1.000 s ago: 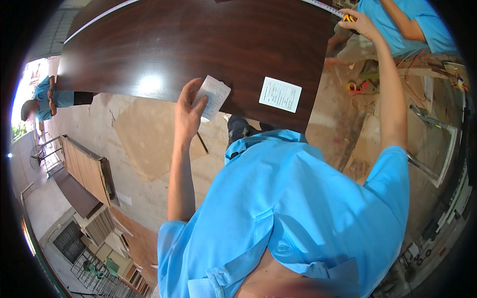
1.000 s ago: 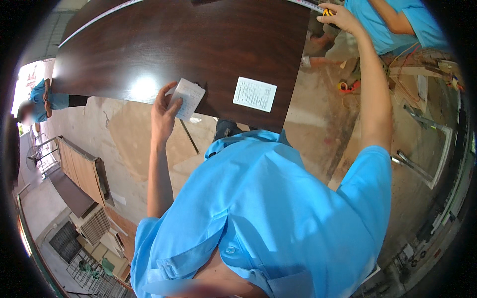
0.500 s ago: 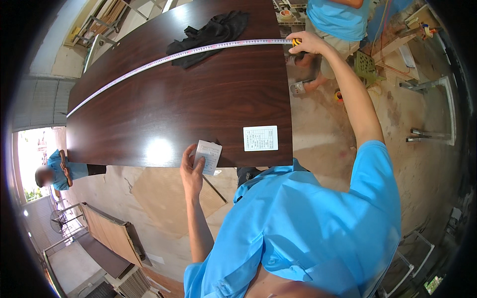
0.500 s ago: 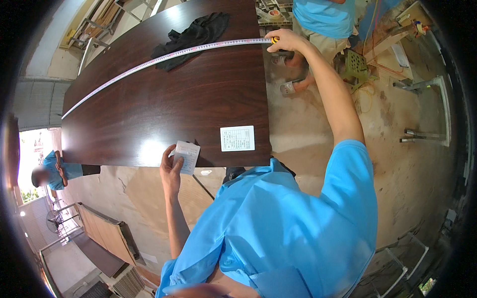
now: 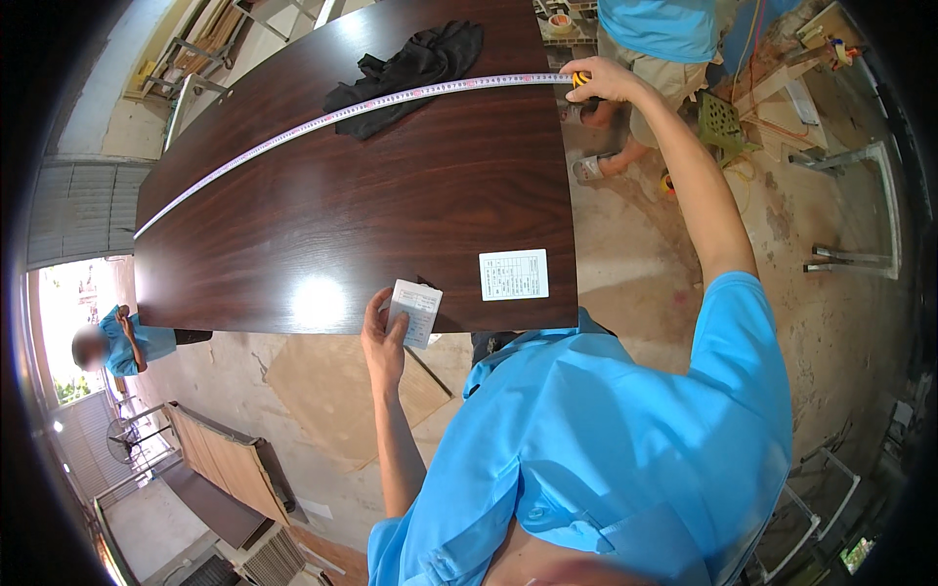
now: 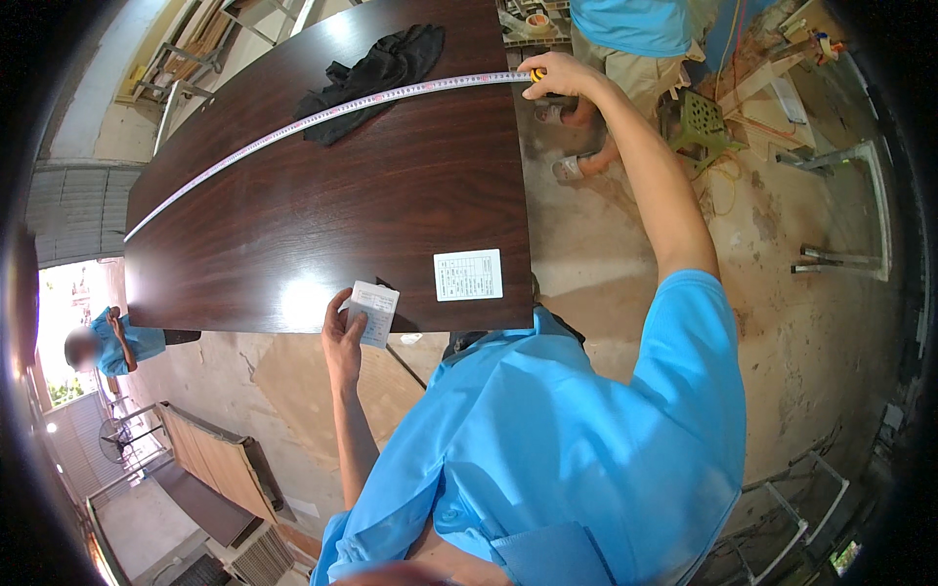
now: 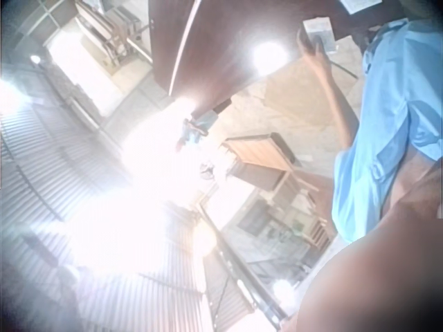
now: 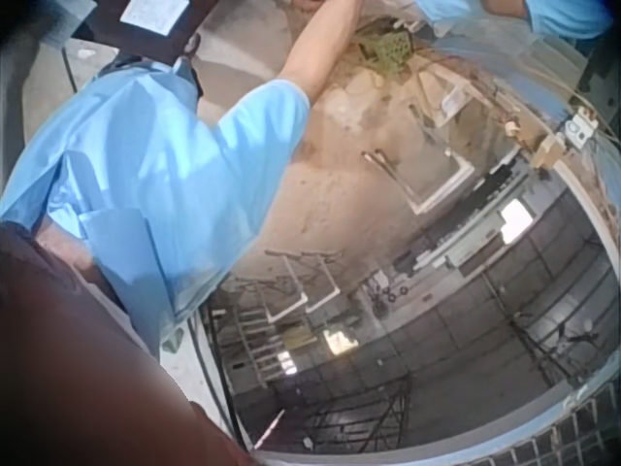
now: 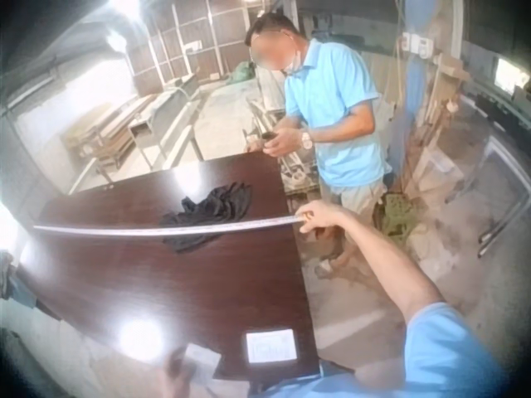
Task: The person uses a tape measure to measure the length and width of a large wooden table surface. They handle small paper slips and a clipboard, appearing to record or check measurements in a workshop environment.
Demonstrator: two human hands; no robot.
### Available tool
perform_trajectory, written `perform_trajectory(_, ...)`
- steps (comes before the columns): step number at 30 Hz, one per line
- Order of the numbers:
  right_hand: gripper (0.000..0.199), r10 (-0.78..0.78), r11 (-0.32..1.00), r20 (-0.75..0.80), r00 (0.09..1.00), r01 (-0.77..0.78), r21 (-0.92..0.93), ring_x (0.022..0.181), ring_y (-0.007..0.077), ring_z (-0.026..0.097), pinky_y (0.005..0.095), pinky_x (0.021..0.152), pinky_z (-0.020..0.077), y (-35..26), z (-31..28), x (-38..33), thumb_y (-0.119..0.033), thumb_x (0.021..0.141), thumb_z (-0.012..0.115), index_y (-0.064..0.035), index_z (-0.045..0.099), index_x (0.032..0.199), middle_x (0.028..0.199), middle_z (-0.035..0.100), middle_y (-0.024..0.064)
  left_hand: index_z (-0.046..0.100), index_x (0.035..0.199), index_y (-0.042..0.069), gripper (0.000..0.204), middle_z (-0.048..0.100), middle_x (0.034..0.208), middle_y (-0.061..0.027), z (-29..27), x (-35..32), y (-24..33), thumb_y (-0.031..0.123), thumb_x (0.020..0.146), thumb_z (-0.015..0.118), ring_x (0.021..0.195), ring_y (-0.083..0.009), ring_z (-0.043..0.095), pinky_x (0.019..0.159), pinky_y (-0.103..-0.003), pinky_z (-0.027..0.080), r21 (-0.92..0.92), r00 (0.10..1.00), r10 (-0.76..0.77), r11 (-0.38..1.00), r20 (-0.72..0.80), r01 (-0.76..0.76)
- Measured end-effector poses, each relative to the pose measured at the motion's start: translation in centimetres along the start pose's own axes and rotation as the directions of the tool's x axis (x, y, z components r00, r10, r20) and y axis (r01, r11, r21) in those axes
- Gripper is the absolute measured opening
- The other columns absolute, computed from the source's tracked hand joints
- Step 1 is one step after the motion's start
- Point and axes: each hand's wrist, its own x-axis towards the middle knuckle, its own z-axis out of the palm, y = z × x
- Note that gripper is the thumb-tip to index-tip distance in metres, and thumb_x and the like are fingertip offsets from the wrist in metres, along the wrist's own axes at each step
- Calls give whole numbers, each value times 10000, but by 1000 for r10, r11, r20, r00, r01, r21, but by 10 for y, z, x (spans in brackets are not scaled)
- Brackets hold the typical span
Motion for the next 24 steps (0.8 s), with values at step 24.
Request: perform_trajectory(24,592,-75,996,-50,996,73,-43,1037,262,663,376,901,502,3,3,-4,-315,801,846,-89,677,1322,1112,719,114,558,1440,-5,490,732,1116,-112,3,0,-5,10,954,620,1035,-149,662,947,-307,501,-2,1000,-10,1000,-19,10)
